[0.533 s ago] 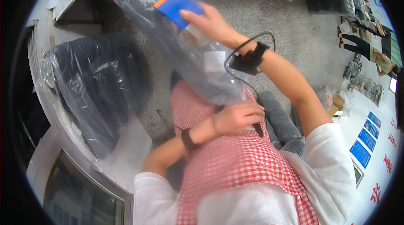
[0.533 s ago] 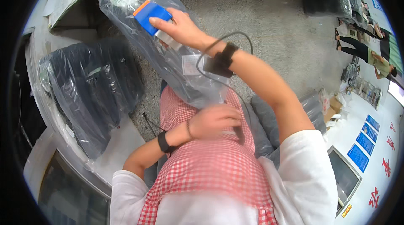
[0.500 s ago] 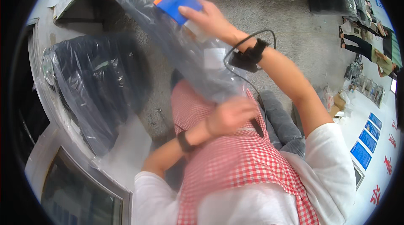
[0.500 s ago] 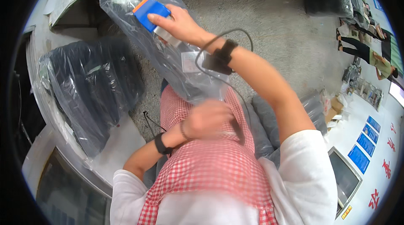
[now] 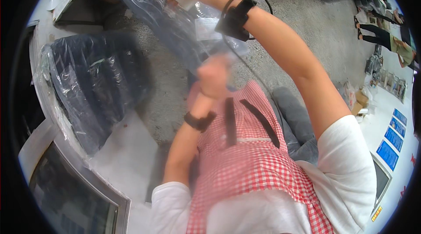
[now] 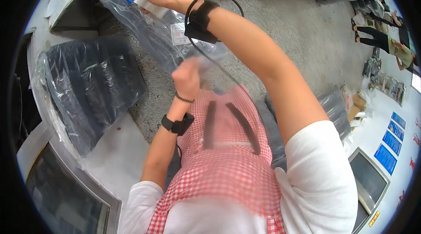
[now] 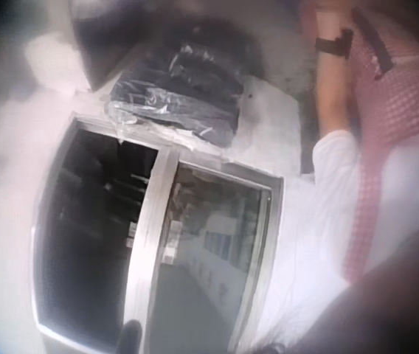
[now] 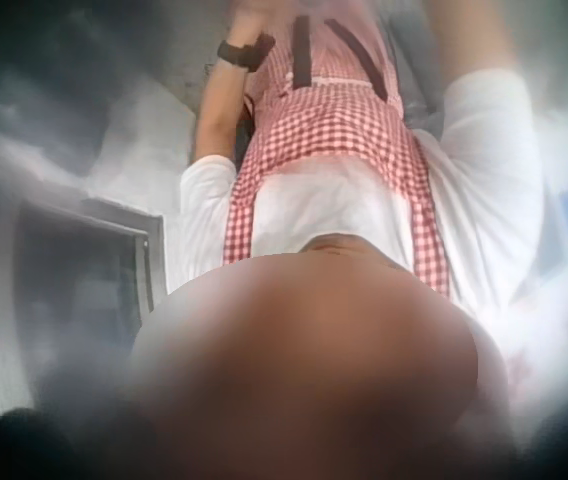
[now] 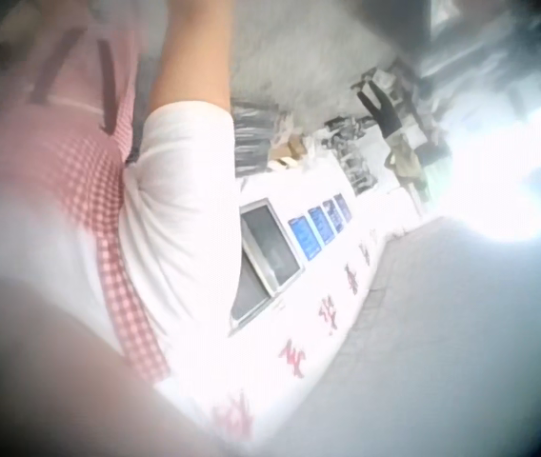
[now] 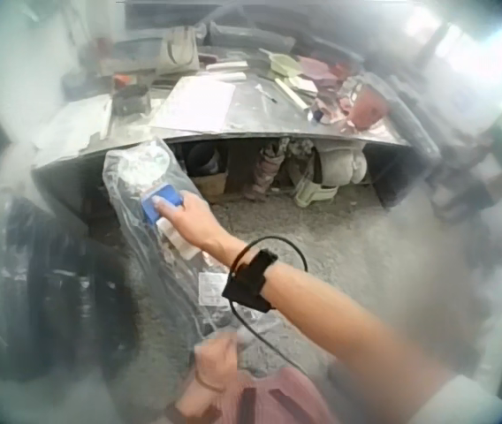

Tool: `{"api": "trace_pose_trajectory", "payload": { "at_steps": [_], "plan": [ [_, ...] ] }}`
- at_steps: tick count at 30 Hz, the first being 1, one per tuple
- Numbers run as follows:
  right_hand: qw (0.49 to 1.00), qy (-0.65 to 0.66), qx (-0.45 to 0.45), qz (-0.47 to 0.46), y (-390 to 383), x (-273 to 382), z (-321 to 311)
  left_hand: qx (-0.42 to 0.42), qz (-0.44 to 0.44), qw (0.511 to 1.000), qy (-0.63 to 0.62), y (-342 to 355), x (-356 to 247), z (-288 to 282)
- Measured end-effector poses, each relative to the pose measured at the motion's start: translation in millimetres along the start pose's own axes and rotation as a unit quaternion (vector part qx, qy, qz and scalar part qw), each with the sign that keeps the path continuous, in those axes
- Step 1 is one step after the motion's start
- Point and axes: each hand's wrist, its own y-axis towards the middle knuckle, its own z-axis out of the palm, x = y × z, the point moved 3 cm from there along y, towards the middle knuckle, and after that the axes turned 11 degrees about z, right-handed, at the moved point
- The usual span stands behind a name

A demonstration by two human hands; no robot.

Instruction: The person places items into plastic bags and seals the bags using a tape dispenser by hand.

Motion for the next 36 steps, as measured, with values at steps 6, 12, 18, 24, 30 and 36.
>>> {"api": "trace_pose_trajectory", "payload": {
  "at_steps": [6, 12, 18, 24, 30, 36],
  "plan": [
    [0.974, -0.173, -0.126, -0.074, -4, 7, -5, -0.068, -0.410, 0.905, -0.088, 6, 49, 16],
    [0.998, 0.046, -0.024, -0.048, -190, 12, -56, -0.107, -0.459, 0.808, -0.354, 14, 82, 26],
    [0.996, -0.049, -0.007, 0.077, -386, -70, -89, -0.038, -0.526, 0.768, -0.365, 18, 75, 42],
    [0.984, -0.068, -0.069, 0.149, -456, -162, -94, -0.006, -0.524, 0.736, -0.429, 27, 59, 45],
    [0.981, -0.049, -0.084, 0.166, -360, -231, -71, 0.001, -0.476, 0.716, -0.511, 38, 51, 34],
    [0.888, -0.324, 0.004, 0.326, -263, -190, -36, -0.045, -0.457, 0.862, -0.216, 16, 62, 12]
  ]
}}
